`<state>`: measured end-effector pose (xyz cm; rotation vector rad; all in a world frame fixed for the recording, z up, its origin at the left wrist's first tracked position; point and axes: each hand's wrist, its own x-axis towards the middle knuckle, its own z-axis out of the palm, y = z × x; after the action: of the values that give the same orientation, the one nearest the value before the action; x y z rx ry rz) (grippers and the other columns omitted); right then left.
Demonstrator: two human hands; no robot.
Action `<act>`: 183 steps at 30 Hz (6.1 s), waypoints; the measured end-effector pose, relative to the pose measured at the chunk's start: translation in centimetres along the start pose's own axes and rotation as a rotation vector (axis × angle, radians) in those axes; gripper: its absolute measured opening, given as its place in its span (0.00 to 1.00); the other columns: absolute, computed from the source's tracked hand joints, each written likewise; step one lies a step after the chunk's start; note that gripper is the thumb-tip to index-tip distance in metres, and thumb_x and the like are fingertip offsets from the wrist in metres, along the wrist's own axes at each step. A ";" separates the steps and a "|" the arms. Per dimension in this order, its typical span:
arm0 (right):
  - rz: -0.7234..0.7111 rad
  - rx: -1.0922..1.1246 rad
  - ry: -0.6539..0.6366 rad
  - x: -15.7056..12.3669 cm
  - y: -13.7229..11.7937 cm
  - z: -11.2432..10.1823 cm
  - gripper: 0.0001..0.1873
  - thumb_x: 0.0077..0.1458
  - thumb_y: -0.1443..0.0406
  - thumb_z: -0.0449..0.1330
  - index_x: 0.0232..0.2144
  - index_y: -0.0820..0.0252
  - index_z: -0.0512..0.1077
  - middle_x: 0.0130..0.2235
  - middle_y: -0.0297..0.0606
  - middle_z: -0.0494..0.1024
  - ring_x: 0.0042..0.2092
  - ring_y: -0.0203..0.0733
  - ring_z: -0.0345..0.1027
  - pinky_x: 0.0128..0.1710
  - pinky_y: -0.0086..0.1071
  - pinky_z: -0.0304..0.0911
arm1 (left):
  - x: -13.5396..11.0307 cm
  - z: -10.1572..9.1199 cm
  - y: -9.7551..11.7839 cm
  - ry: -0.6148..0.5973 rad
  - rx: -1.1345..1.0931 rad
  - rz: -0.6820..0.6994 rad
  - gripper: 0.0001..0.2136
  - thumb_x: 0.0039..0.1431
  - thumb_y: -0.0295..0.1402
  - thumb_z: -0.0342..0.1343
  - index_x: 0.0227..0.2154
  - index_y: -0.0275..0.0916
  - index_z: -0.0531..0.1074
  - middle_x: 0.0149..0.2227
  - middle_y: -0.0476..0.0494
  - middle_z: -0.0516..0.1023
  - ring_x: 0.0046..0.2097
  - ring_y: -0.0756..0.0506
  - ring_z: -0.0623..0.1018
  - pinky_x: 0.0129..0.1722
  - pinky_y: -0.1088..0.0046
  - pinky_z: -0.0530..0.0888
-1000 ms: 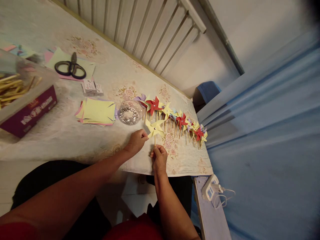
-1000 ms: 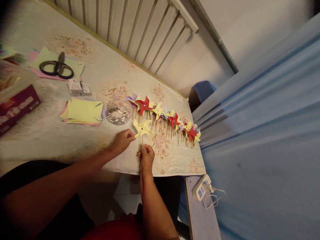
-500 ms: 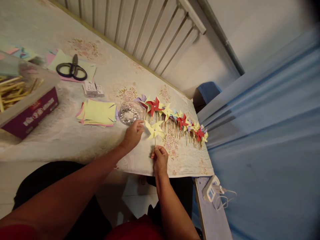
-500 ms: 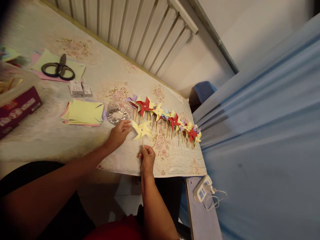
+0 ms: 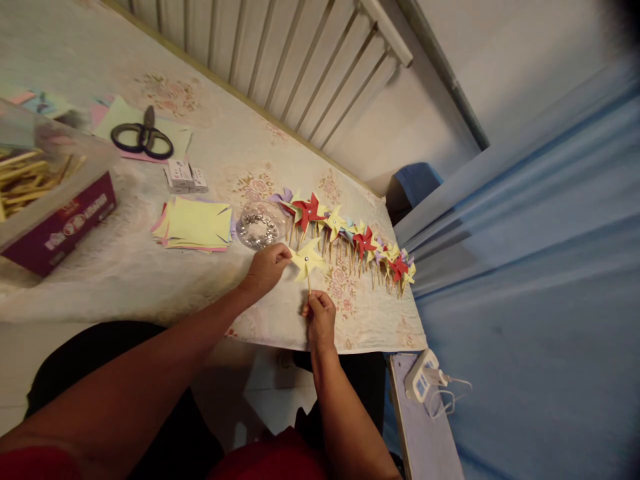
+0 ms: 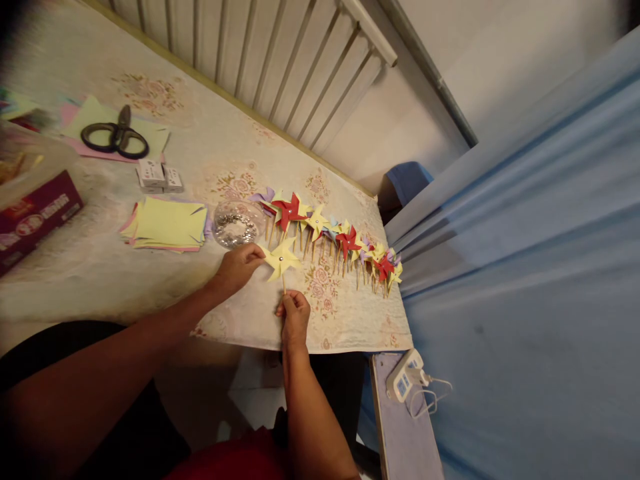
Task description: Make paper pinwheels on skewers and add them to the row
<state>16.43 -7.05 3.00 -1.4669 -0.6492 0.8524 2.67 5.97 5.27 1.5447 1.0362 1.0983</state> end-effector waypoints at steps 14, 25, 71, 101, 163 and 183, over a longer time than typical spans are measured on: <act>-0.008 0.013 0.004 0.1 0.0 0.1 0.10 0.48 0.59 0.65 0.27 0.60 0.72 0.17 0.25 0.67 0.20 0.30 0.56 0.24 0.26 0.53 | -1.5 1.0 0.7 -0.102 -0.129 -0.140 0.02 0.49 0.30 0.58 0.26 0.40 0.69 0.22 0.54 0.70 0.29 0.48 0.72 0.31 0.73 0.67; -0.006 0.001 0.003 0.3 0.2 0.0 0.10 0.48 0.59 0.65 0.28 0.60 0.72 0.17 0.25 0.67 0.20 0.30 0.56 0.23 0.26 0.54 | -0.9 1.1 0.1 -0.043 -0.021 -0.061 0.03 0.49 0.28 0.57 0.24 0.40 0.69 0.26 0.51 0.72 0.31 0.47 0.72 0.35 0.71 0.69; 0.005 0.006 0.039 0.2 -0.1 0.0 0.11 0.46 0.60 0.66 0.30 0.61 0.73 0.19 0.27 0.71 0.21 0.30 0.61 0.23 0.25 0.57 | -1.9 2.2 -0.7 -0.057 0.064 0.077 0.07 0.47 0.23 0.57 0.30 0.39 0.73 0.35 0.47 0.77 0.37 0.46 0.75 0.41 0.68 0.73; -0.008 0.022 0.051 0.2 -0.1 0.1 0.11 0.47 0.59 0.66 0.29 0.61 0.73 0.19 0.27 0.71 0.20 0.30 0.60 0.23 0.25 0.57 | -3.0 1.1 1.1 -0.233 -0.651 -0.636 0.05 0.47 0.30 0.60 0.26 0.37 0.69 0.26 0.48 0.74 0.28 0.52 0.73 0.32 0.75 0.70; -0.010 -0.004 0.035 0.3 -0.1 0.1 0.12 0.47 0.59 0.66 0.30 0.61 0.72 0.18 0.26 0.71 0.20 0.30 0.60 0.23 0.25 0.56 | -2.3 1.8 1.8 -0.291 -0.518 -0.585 0.07 0.54 0.20 0.48 0.32 0.36 0.66 0.26 0.45 0.78 0.27 0.50 0.77 0.32 0.72 0.74; -0.021 0.012 0.050 0.3 0.0 0.2 0.11 0.47 0.59 0.66 0.30 0.61 0.72 0.19 0.26 0.71 0.20 0.30 0.60 0.24 0.25 0.57 | -3.5 3.4 -0.9 -0.027 0.138 0.025 0.07 0.51 0.23 0.56 0.33 0.40 0.69 0.34 0.47 0.77 0.36 0.45 0.77 0.39 0.69 0.73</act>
<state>16.46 -6.69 2.95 -1.4637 -0.6205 0.7997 5.00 2.10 3.29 1.6815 1.0962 1.0386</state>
